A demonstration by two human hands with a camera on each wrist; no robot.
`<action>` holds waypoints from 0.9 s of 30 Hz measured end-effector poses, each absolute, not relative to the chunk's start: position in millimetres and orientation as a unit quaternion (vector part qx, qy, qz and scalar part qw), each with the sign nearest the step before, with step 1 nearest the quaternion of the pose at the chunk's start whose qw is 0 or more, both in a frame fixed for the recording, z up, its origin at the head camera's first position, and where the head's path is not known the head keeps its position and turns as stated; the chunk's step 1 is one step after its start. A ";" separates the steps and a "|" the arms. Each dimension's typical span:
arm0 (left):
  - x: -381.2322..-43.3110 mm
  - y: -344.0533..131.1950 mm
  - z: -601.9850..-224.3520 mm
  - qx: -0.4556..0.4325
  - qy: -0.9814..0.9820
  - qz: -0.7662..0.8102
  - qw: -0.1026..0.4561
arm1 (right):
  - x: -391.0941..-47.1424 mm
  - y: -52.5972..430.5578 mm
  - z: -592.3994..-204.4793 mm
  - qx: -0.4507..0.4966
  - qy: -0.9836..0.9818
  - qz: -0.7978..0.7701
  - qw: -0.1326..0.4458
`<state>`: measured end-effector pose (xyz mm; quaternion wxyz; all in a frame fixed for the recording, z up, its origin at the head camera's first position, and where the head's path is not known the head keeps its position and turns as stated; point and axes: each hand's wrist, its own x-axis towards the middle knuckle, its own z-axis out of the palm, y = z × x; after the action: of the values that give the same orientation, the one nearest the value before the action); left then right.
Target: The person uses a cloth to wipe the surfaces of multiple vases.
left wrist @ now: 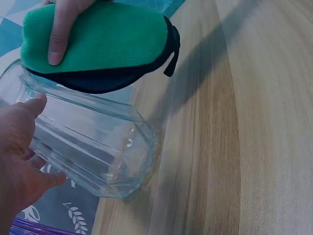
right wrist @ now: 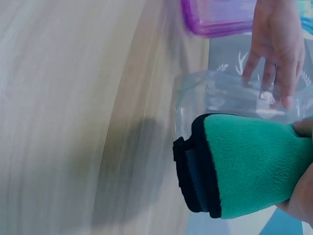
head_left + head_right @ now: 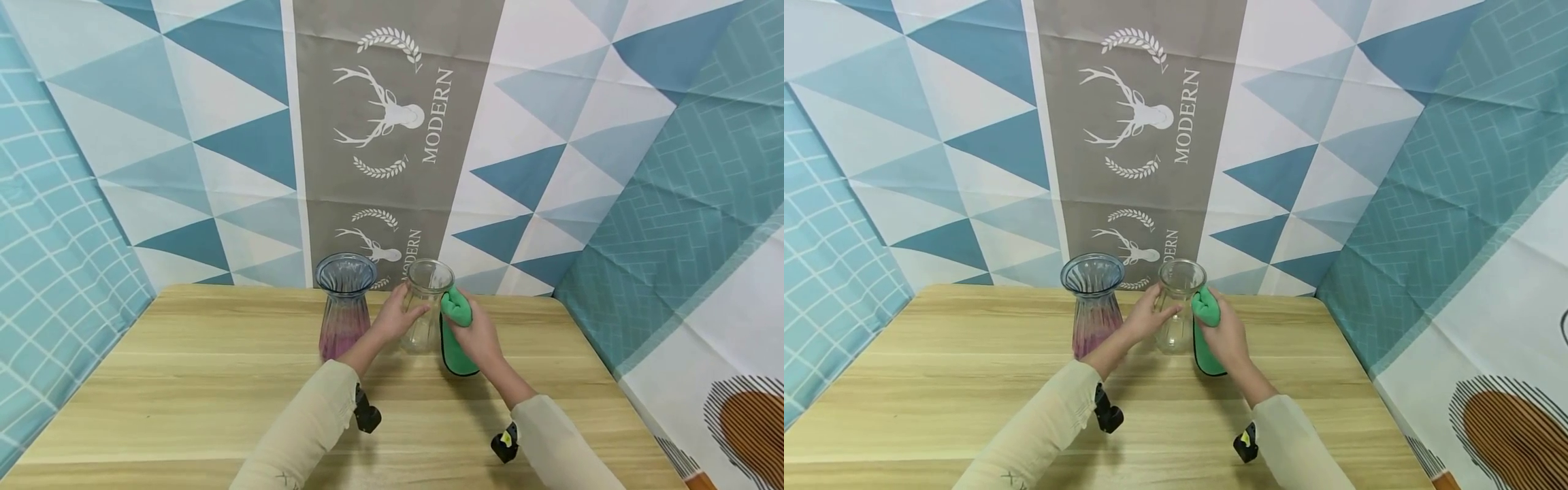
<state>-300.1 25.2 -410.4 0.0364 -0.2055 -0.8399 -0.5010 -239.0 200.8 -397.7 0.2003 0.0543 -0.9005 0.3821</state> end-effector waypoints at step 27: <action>-300.4 21.2 -405.3 -0.191 -0.839 -0.509 -0.004 | -240.9 186.1 -424.8 0.028 -0.941 0.315 0.118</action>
<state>-300.4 21.2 -405.3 -0.0041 -0.1915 -0.8393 -0.5088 -240.9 186.1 -424.8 0.1178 0.0280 -0.9414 0.3148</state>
